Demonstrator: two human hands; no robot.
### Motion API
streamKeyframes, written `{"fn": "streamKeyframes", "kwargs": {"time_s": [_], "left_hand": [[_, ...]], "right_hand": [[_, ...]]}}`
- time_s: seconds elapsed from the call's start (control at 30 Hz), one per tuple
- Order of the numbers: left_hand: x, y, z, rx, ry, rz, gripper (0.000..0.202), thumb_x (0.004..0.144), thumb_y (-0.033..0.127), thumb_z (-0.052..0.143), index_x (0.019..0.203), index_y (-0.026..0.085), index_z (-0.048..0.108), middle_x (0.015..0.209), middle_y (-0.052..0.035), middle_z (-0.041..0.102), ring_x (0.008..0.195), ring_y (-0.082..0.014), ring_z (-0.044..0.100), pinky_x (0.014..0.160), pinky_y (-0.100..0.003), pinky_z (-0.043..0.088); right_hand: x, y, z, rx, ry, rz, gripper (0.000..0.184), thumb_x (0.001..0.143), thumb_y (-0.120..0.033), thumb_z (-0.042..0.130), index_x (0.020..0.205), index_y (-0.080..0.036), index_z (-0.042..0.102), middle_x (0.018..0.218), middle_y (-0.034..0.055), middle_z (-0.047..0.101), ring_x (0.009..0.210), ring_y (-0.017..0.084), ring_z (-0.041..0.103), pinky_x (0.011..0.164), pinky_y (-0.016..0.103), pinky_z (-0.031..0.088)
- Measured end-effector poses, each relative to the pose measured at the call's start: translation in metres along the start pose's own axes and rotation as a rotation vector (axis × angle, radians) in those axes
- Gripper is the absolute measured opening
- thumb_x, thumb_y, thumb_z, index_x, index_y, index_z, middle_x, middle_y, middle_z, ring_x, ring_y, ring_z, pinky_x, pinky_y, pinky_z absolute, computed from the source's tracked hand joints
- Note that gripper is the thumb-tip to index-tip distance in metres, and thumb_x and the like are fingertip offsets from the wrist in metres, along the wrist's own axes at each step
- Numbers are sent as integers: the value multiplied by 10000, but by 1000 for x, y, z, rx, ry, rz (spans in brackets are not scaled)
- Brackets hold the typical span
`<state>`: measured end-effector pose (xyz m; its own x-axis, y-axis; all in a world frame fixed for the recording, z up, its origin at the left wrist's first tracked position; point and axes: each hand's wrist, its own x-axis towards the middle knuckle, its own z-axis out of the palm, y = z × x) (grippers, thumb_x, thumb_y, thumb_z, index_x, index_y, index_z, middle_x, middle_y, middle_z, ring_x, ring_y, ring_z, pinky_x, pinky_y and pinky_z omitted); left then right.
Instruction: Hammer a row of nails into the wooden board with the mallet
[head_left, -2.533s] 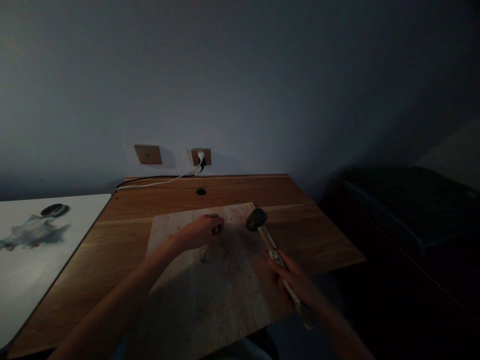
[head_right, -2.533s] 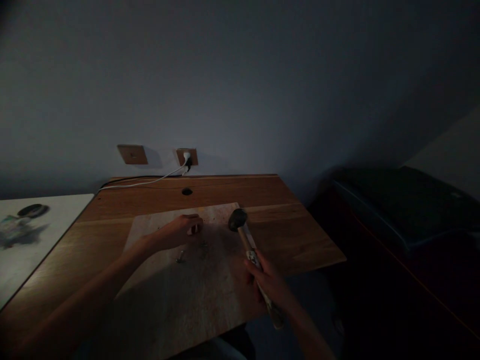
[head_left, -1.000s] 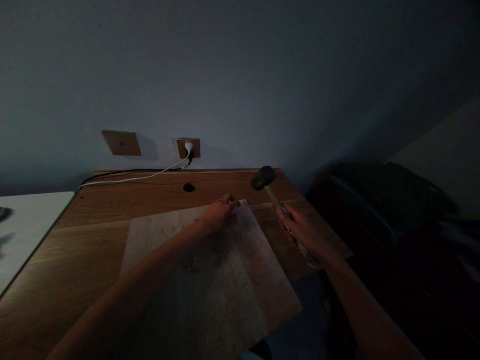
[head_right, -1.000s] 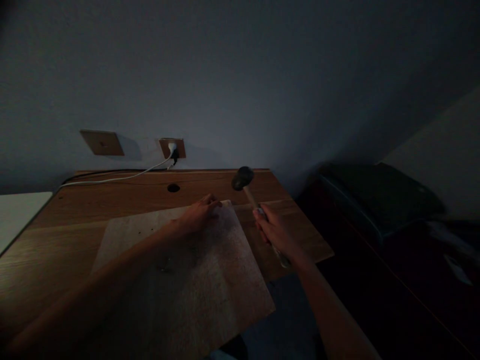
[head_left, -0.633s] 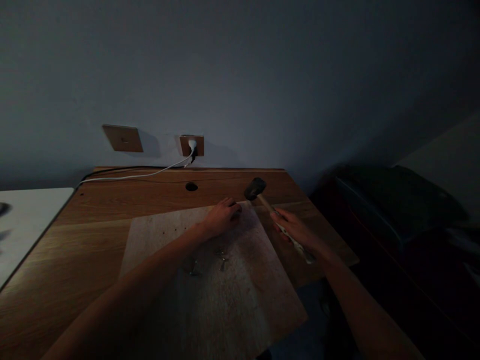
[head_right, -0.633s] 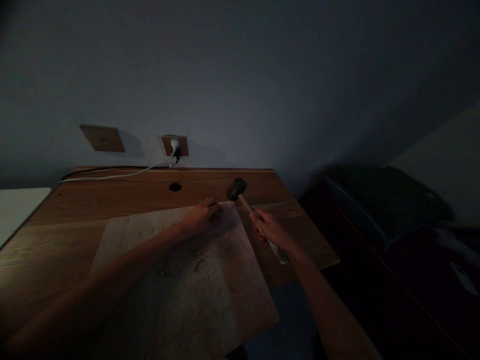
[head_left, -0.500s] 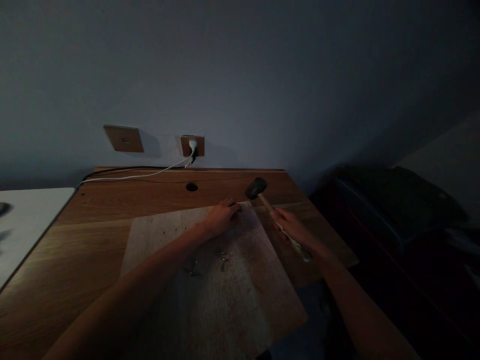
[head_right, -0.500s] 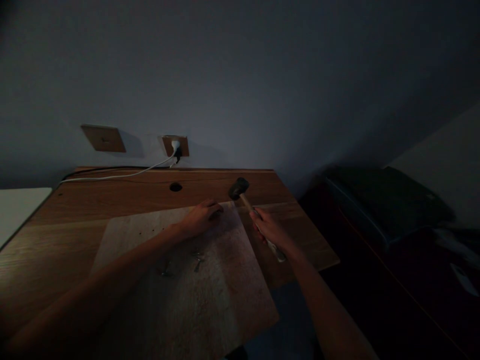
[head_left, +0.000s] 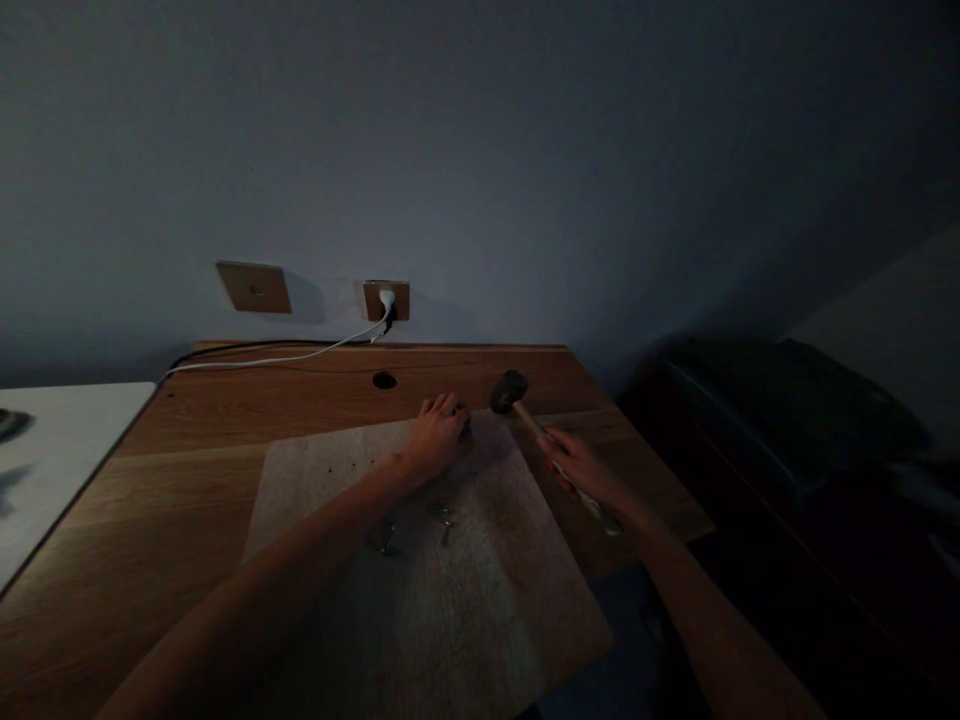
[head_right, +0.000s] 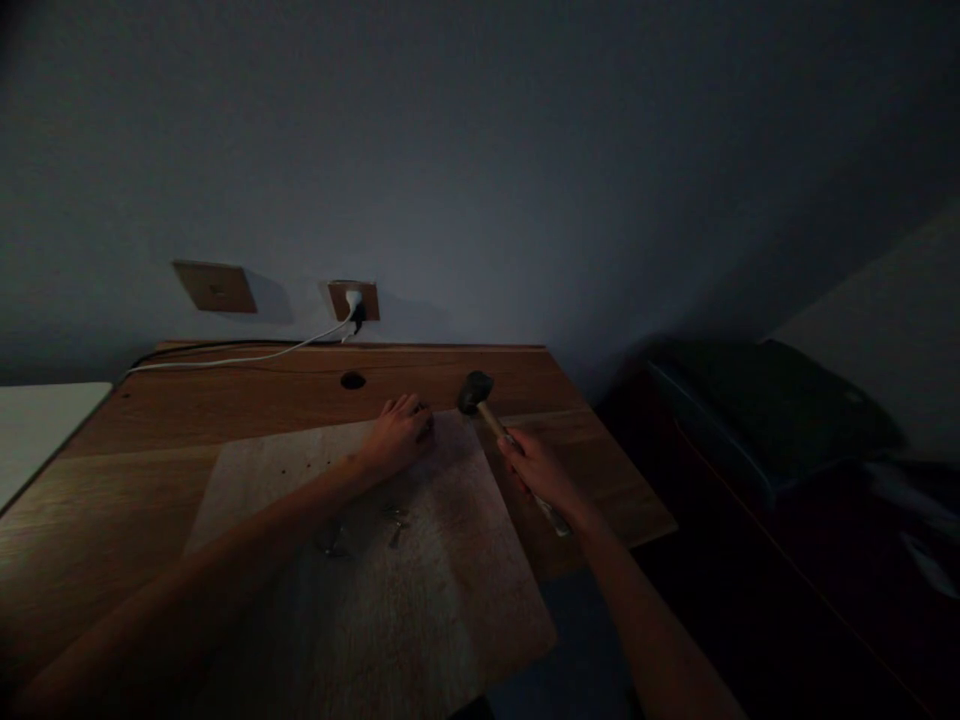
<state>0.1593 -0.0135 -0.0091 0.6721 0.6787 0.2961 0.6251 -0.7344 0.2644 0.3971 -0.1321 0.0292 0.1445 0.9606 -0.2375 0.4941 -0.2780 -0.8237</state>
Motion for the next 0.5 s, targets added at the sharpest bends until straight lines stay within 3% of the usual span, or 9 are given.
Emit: {"fn": "streamKeyframes", "kwargs": {"time_s": [0.13, 0.23, 0.3, 0.33, 0.4, 0.5], "left_hand": [[1, -1, 0, 8, -13, -5, 186, 961, 232, 529, 1049, 181, 684, 1089, -131, 622, 1094, -306, 553, 930, -457, 428], [1, -1, 1, 9, -7, -18, 188, 948, 248, 558, 1079, 179, 674, 1085, -133, 641, 1097, -318, 562, 923, -461, 416], [0, 0, 0, 4, -15, -25, 195, 910, 263, 619, 1077, 175, 670, 1077, -135, 650, 1099, -328, 569, 929, -467, 408], [0, 1, -1, 0, -23, -21, 202, 896, 266, 638, 1070, 170, 670, 1069, -136, 654, 1098, -330, 573, 933, -469, 406], [-1, 2, -3, -9, -42, 1, 183, 890, 262, 645, 1043, 166, 678, 1051, -133, 664, 1088, -324, 585, 943, -469, 403], [-1, 4, -7, -11, -61, 52, 131, 926, 240, 604, 997, 179, 696, 1036, -117, 675, 1073, -298, 599, 959, -451, 408]], "right_hand": [[-20, -1, 8, -10, 62, -13, 456, 924, -632, 470, 1024, -200, 577, 642, -79, 456, 386, 78, 412, 350, 199, 310], [-42, 2, 18, -30, 79, 4, 486, 948, -637, 428, 1075, -208, 619, 682, -37, 545, 410, 112, 471, 374, 231, 354], [-55, 7, 25, -91, 124, -15, 485, 962, -613, 439, 1156, -222, 651, 815, 39, 678, 615, 201, 654, 530, 300, 506], [-60, 10, 28, -127, 154, -32, 481, 964, -596, 458, 1203, -229, 658, 953, 84, 728, 816, 258, 715, 684, 354, 561], [-65, 16, 34, -180, 200, -51, 488, 968, -566, 478, 1283, -234, 648, 1246, 128, 709, 1196, 323, 645, 991, 440, 504], [-67, 21, 39, -207, 195, -32, 513, 996, -541, 422, 1355, -227, 611, 1355, 133, 670, 1307, 325, 583, 1101, 463, 425]]}}
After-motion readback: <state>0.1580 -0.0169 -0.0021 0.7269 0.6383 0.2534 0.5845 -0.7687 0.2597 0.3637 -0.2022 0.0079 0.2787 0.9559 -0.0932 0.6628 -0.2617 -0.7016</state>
